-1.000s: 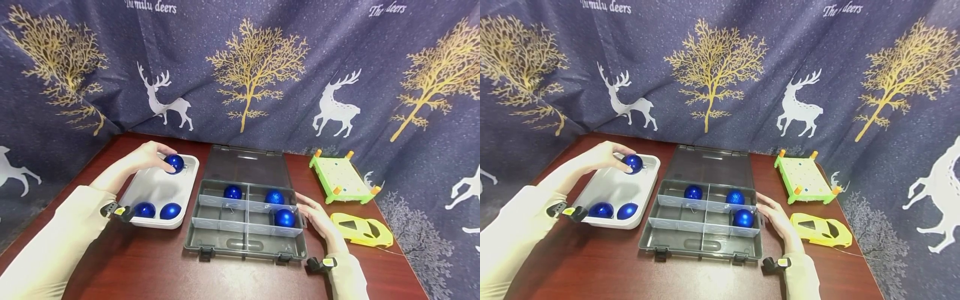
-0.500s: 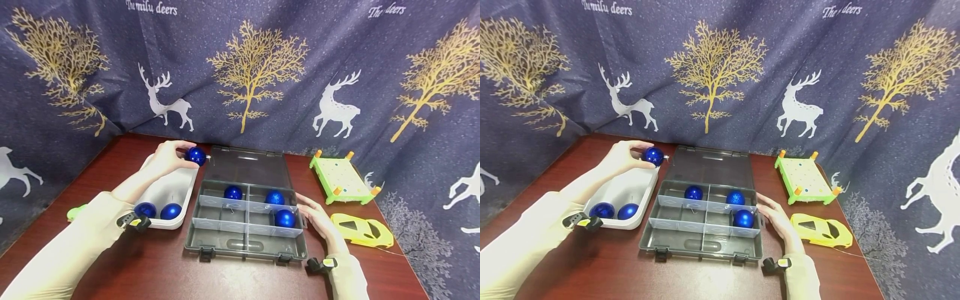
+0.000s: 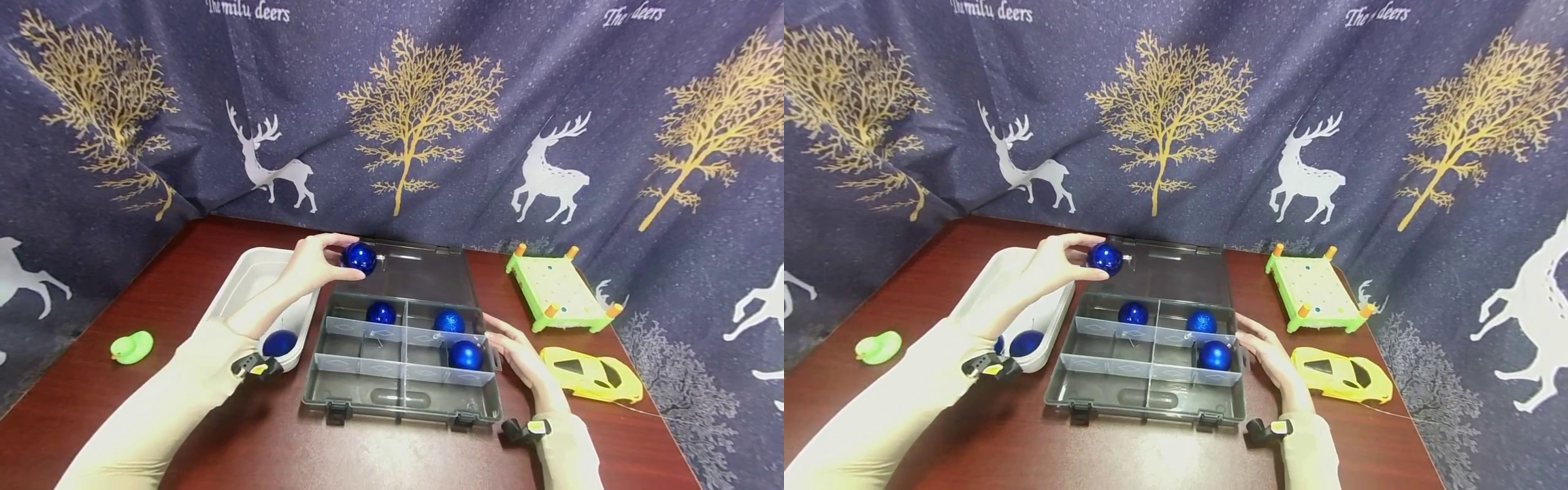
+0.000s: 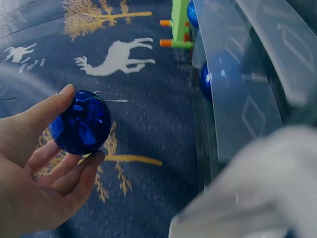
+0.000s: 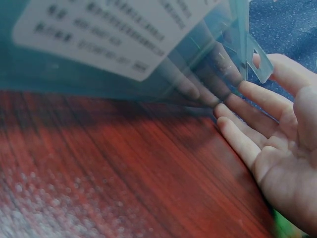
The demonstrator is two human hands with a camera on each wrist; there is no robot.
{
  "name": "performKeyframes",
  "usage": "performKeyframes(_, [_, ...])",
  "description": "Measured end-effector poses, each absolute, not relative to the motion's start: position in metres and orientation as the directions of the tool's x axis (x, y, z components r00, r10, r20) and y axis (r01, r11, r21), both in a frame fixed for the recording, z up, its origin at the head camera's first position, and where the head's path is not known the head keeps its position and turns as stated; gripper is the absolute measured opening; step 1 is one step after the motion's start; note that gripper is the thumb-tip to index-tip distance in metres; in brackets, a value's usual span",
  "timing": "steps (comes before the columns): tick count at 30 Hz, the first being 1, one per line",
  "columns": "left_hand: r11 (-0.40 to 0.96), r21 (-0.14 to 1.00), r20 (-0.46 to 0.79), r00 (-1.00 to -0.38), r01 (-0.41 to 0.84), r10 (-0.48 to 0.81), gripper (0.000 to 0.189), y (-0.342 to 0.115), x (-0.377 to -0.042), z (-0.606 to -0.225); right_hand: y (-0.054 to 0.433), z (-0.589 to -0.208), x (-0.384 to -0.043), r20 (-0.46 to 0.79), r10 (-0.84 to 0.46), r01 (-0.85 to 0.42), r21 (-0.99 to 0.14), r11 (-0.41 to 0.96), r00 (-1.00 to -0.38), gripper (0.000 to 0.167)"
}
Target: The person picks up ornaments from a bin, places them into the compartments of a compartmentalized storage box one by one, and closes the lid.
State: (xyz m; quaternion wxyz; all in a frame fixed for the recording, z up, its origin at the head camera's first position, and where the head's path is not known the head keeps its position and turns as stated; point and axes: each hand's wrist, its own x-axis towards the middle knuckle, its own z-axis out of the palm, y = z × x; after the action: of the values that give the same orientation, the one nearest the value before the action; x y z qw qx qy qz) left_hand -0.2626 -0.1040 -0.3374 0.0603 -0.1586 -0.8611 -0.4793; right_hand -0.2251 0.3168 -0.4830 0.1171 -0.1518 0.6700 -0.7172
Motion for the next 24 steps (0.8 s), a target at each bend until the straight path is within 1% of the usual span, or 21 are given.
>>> performKeyframes(7, [0.420, 0.833, 0.258, -0.924, 0.361, 0.281, 0.061, -0.077, -0.257, -0.347, 0.316, -0.483, -0.226, 0.031, -0.358, -0.017, -0.999, -0.041, -0.933, 0.055])
performKeyframes(11, [0.417, 0.838, 0.227, -0.920, 0.351, 0.319, 0.061, -0.062, -0.253, -0.351, 0.317, -0.482, -0.226, 0.020, -0.352, -0.008, -0.999, -0.035, -0.936, 0.055])
performKeyframes(15, [0.432, 0.832, 0.190, -0.911, 0.347, 0.366, 0.060, -0.052, -0.249, -0.354, 0.318, -0.483, -0.226, 0.038, -0.364, -0.021, -0.998, -0.051, -0.931, 0.054])
performKeyframes(24, [0.373, 0.828, 0.187, -0.833, 0.419, 0.521, 0.058, -0.038, -0.243, -0.362, 0.317, -0.481, -0.226, 0.044, -0.366, -0.030, -0.999, -0.042, -0.930, 0.053])
